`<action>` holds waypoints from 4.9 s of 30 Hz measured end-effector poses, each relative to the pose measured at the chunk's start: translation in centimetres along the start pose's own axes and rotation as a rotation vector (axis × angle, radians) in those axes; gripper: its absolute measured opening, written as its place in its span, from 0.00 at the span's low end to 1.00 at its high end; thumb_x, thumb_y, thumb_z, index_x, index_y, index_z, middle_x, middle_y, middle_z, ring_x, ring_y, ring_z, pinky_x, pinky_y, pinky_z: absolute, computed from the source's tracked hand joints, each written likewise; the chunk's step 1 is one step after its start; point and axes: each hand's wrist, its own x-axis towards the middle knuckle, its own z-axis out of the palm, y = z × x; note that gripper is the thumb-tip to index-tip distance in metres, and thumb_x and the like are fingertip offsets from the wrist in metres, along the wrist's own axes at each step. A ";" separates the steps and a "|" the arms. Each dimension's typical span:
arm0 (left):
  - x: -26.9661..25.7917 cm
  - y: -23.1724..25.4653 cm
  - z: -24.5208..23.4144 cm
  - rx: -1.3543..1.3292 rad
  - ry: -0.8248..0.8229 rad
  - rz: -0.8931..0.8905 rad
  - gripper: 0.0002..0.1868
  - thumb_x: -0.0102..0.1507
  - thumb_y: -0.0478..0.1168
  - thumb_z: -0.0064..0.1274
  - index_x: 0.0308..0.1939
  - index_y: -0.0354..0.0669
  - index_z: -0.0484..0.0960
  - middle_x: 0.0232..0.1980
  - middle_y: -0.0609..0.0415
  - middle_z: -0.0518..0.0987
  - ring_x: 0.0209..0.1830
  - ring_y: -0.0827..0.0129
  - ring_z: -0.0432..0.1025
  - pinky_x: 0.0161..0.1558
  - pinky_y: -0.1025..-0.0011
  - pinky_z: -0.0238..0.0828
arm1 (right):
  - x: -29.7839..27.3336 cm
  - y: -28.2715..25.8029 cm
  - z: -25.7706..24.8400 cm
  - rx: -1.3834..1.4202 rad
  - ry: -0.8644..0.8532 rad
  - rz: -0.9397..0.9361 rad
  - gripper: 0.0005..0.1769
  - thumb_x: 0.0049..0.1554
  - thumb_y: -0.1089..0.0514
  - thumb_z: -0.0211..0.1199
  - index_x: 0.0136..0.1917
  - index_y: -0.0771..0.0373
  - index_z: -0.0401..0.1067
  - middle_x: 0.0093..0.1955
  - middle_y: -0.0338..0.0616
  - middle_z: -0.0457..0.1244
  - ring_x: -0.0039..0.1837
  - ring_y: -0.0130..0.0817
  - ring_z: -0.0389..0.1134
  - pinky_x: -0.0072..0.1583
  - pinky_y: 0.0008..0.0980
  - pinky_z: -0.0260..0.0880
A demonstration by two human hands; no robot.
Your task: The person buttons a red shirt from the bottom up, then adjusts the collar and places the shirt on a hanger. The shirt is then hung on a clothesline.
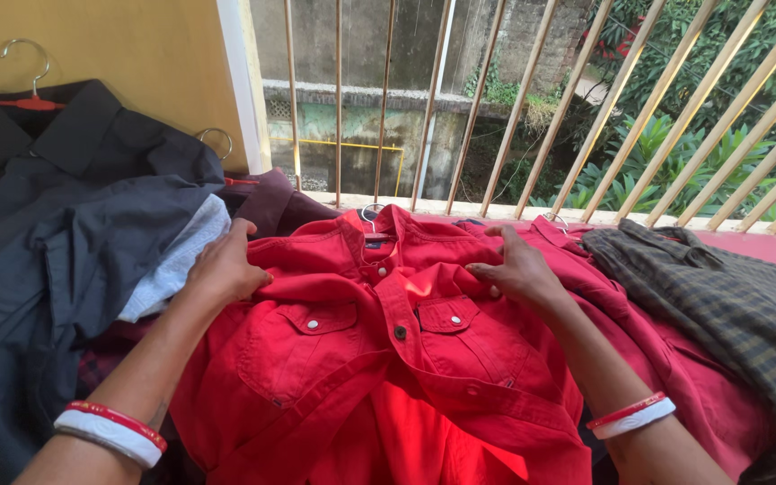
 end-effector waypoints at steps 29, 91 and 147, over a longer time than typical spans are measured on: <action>10.8 9.7 -15.0 -0.508 0.424 0.019 0.16 0.58 0.21 0.47 0.45 0.37 0.64 0.31 0.41 0.79 0.20 0.59 0.79 0.22 0.63 0.79 | 8.2 -11.0 -11.9 0.115 0.329 -0.090 0.23 0.54 0.69 0.63 0.61 0.66 0.63 0.44 0.55 0.70 0.40 0.37 0.74 0.44 0.34 0.79; -9.7 5.9 -1.1 -0.546 -0.169 0.256 0.32 0.48 0.32 0.63 0.58 0.39 0.76 0.29 0.50 0.84 0.31 0.66 0.80 0.42 0.68 0.75 | -11.7 -5.7 -1.8 0.096 -0.131 -0.174 0.30 0.51 0.61 0.71 0.66 0.50 0.68 0.43 0.38 0.70 0.39 0.24 0.67 0.40 0.29 0.66; -17.2 16.9 -2.0 -0.745 0.205 0.065 0.24 0.46 0.31 0.65 0.42 0.39 0.70 0.25 0.46 0.81 0.28 0.60 0.79 0.37 0.61 0.75 | -16.0 -7.1 -1.6 0.853 0.091 -0.195 0.35 0.46 0.64 0.75 0.65 0.62 0.65 0.42 0.41 0.68 0.43 0.28 0.68 0.45 0.25 0.68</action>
